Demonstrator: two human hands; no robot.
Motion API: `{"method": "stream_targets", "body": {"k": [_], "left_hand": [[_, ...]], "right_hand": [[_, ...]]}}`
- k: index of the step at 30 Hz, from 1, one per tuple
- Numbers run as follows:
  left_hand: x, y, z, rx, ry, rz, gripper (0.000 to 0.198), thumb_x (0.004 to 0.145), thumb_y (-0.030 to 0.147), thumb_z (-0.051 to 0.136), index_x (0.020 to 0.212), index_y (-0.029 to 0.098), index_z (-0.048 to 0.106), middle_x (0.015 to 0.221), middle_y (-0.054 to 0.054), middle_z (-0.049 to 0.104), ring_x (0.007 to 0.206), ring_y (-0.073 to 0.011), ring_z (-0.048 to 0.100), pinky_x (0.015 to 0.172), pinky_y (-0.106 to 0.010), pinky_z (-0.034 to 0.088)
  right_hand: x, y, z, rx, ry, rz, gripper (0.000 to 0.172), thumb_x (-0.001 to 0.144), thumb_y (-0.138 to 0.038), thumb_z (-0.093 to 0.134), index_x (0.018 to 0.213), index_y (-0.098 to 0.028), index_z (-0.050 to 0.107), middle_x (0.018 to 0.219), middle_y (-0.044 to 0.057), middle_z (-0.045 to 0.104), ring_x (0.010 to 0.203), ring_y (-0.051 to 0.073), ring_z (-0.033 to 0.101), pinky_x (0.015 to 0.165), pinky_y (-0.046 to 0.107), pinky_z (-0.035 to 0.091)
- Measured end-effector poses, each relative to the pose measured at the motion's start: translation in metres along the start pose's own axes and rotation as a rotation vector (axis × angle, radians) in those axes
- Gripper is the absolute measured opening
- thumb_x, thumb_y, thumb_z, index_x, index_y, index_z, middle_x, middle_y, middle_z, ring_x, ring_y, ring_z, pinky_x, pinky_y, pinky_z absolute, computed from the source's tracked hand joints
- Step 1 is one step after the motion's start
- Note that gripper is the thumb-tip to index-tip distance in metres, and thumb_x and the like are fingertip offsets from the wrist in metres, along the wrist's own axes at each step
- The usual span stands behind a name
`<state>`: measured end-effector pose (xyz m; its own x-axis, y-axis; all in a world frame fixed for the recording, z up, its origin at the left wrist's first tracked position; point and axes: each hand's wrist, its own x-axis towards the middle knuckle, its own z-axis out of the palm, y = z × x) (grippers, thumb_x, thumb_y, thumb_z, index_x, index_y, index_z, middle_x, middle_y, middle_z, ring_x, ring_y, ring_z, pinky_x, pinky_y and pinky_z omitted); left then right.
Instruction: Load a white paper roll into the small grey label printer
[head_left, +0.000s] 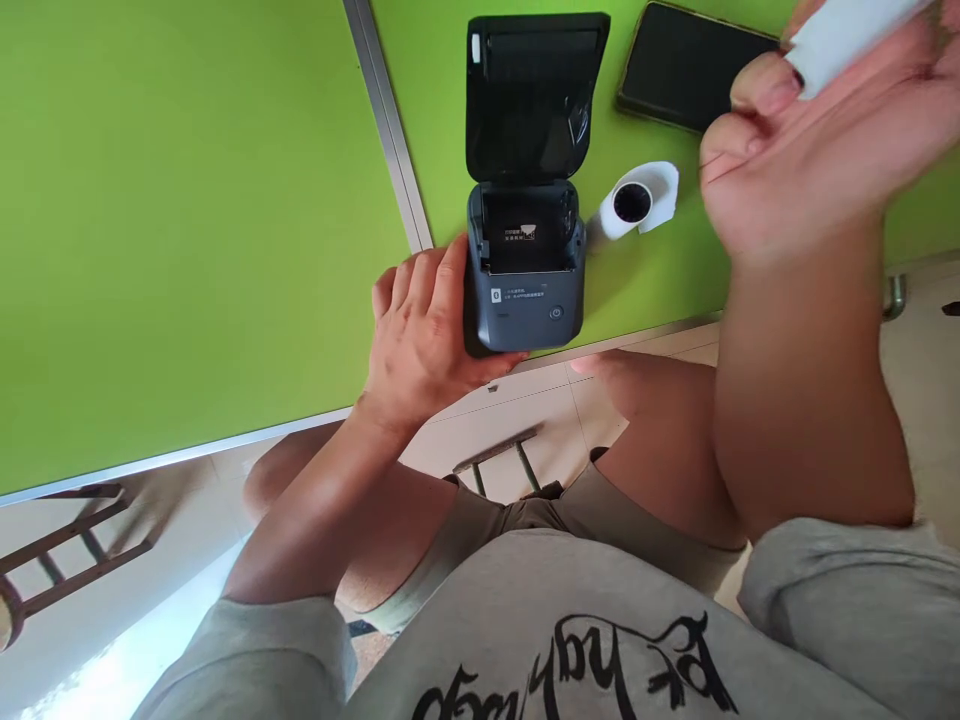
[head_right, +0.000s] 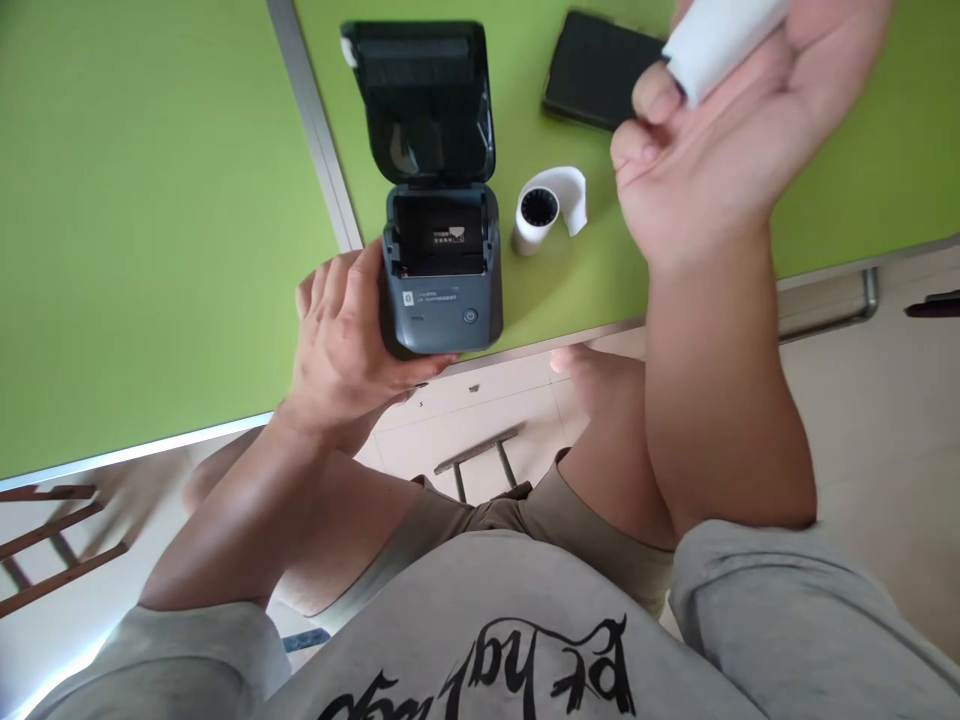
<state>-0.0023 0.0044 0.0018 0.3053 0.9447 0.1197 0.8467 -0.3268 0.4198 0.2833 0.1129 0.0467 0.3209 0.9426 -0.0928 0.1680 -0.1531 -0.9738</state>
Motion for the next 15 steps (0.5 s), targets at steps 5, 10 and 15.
{"method": "stream_targets", "body": {"k": [5,10,15], "left_hand": [[0.0,0.0,0.001,-0.011,0.002,-0.001,0.116,0.073,0.097,0.057,0.158,0.02,0.041,0.143,-0.021,0.063,0.13,-0.0449,0.057,0.114,-0.058,0.039],[0.001,0.0,0.001,0.003,0.007,0.002,0.116,0.073,0.094,0.062,0.158,0.018,0.043,0.142,-0.022,0.063,0.129,-0.0443,0.058,0.114,-0.059,0.04],[0.001,0.0,0.002,0.0,0.013,-0.002,0.116,0.071,0.093,0.066,0.158,0.021,0.043,0.143,-0.019,0.063,0.13,-0.0425,0.058,0.115,-0.057,0.039]], "right_hand": [[0.013,0.041,0.022,-0.452,0.163,-0.294,0.023,0.098,-0.028,0.041,0.121,-0.026,0.045,0.12,0.01,0.064,0.086,0.016,0.057,0.071,0.031,0.046],[0.009,0.053,0.013,-0.688,0.095,-0.55,0.026,0.085,-0.028,0.07,0.098,-0.028,0.047,0.107,0.006,0.069,0.096,0.017,0.062,0.095,0.033,0.05],[0.005,0.051,0.005,-0.598,0.085,-0.596,0.047,0.073,-0.013,0.068,0.109,-0.029,0.042,0.11,0.005,0.069,0.096,0.017,0.064,0.077,0.03,0.048]]}}
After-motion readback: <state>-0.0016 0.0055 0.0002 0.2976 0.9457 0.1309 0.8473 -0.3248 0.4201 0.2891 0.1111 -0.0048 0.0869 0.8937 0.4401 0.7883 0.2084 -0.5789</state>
